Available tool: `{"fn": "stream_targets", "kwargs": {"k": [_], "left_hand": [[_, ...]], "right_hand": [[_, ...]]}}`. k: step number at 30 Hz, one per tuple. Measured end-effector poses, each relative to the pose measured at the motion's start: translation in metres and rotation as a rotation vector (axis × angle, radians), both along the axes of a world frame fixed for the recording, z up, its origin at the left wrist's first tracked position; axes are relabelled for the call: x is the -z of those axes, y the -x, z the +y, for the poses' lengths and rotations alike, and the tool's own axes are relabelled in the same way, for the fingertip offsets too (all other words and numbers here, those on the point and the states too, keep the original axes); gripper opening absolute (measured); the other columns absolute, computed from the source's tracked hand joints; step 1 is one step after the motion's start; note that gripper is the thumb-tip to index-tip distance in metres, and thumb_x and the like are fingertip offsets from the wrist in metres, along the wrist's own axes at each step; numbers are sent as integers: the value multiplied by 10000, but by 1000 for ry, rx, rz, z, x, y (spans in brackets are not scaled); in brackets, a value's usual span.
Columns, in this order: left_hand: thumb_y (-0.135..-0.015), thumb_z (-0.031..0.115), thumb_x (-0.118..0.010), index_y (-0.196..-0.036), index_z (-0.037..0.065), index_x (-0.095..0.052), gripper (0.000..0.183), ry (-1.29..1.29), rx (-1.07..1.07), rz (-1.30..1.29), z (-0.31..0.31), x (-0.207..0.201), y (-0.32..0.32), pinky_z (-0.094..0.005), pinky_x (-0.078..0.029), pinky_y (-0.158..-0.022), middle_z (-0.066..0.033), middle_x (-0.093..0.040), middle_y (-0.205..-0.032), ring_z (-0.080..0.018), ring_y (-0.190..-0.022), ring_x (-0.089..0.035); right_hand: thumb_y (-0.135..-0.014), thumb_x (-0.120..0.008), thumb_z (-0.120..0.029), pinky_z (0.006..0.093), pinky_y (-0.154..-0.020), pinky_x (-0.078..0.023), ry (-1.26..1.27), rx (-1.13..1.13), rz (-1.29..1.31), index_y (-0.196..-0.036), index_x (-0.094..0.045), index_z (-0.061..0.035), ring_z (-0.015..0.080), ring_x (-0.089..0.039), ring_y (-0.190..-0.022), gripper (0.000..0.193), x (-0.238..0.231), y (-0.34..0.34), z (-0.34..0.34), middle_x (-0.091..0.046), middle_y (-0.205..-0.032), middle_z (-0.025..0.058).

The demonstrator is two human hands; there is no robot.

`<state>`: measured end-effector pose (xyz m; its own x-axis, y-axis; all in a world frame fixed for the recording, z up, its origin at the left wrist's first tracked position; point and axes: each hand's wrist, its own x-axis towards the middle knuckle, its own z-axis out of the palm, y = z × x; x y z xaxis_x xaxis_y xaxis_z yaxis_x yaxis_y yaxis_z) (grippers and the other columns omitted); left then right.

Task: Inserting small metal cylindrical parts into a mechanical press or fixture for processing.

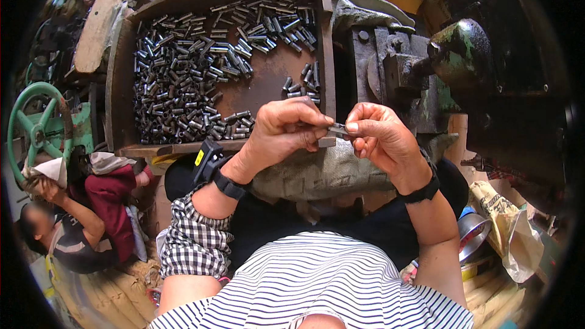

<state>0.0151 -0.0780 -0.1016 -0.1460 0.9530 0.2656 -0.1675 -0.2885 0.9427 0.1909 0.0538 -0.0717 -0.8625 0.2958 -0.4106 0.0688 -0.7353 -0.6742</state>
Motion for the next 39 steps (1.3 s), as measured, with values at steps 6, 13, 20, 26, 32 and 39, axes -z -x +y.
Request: {"fn": "stream_targets", "kwargs": {"k": [6, 13, 20, 26, 32, 39], "left_hand": [[-797, 17, -671, -913, -10, -594, 142, 243, -27, -334, 1, 0, -4, -202, -549, -545, -56, -604, -822, -91, -676, -617], [-773, -35, -672, -884, -4, -593, 139, 203, 10, -351, 2, 6, -1, -211, -562, -546, -67, -598, -822, -104, -684, -622], [-763, -62, -666, -851, -11, -587, 129, 205, 44, -98, -2, 3, 3, -198, -559, -555, -70, -587, -849, -107, -708, -621], [-799, 0, -670, -871, -15, -555, 137, 210, 11, -175, -7, 0, 0, -188, -561, -579, -41, -590, -820, -78, -702, -629], [-802, 9, -670, -885, -16, -562, 139, 133, -115, -141, -6, -4, -11, -200, -572, -596, -44, -589, -825, -83, -709, -633], [-729, 41, -757, -858, 22, -517, 273, 378, 326, -293, -15, -10, -5, -182, -509, -507, -25, -573, -822, -60, -639, -597]], "right_hand": [[-781, -666, -34, 232, -505, -523, -242, 41, -33, -819, -597, 0, 111, -637, -593, 85, -2, 3, -1, -633, -732, 69], [-779, -668, -41, 223, -505, -526, -176, -19, 10, -826, -606, 1, 114, -639, -590, 88, 0, 3, 6, -631, -718, 63], [-776, -678, -46, 222, -497, -522, -182, -97, -34, -814, -599, -7, 117, -641, -593, 96, 0, 3, 8, -631, -710, 62], [-770, -701, -45, 227, -490, -517, -288, -55, -3, -810, -580, -10, 125, -644, -596, 132, -2, 4, -2, -629, -711, 60], [-779, -692, -38, 222, -500, -521, -256, 36, 78, -818, -577, -5, 127, -643, -593, 126, 2, 8, -7, -620, -715, 62], [-750, -692, 11, 220, -511, -525, -114, -328, -2, -800, -572, 15, 139, -636, -548, 130, -10, 3, -2, -628, -698, 76]]}}
